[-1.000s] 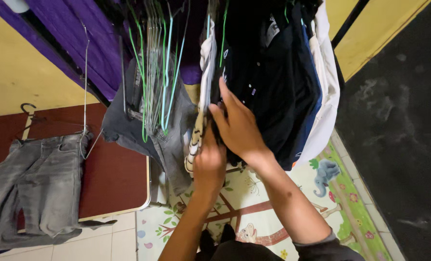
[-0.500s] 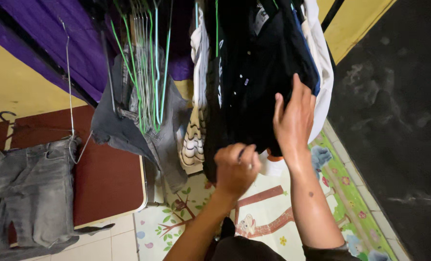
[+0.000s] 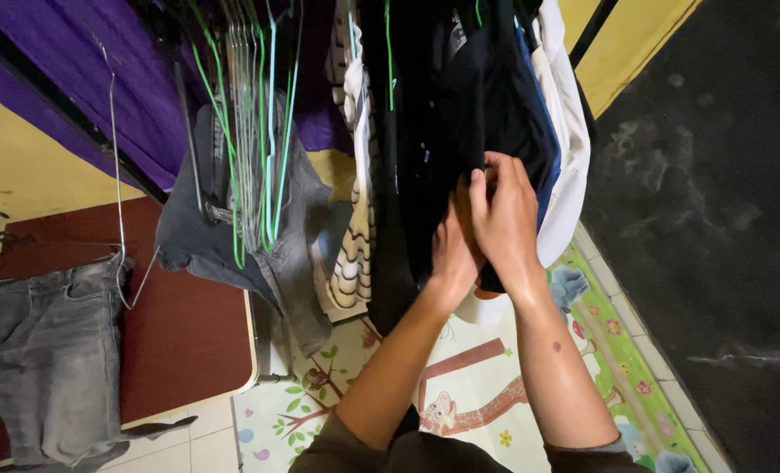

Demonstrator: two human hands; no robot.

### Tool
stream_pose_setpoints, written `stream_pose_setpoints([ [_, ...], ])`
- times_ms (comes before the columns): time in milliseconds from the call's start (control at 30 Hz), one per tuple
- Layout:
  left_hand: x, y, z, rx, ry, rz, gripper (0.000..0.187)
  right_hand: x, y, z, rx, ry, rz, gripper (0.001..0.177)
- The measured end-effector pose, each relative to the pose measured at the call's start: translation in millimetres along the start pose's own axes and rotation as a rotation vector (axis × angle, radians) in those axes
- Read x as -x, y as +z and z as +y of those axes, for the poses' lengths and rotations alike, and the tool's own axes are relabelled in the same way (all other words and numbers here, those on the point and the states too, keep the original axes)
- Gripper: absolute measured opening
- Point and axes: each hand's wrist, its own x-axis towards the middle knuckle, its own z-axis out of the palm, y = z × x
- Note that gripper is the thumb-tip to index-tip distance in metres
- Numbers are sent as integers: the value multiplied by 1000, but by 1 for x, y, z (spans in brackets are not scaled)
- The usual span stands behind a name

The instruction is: The person organizes a rack by moving folded clothes from a top shelf to a lower shelf and then rearranging hanging garments.

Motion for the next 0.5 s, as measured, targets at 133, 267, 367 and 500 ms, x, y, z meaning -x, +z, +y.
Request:
stream_pose_setpoints([
  [133, 8, -8, -21, -66, -29, -55, 44, 10, 7, 2, -54, -69, 51, 28],
  [267, 30, 10, -70, -323, -18, -93, 26, 27, 19, 13, -3, 21, 9, 28],
  [367, 61, 26, -104, -501, -60, -199, 21, 46, 26, 26, -12, 36, -8, 28],
  [500, 93, 36, -134, -484, 280, -73, 15, 75, 28, 49, -2, 107, -58, 19],
])
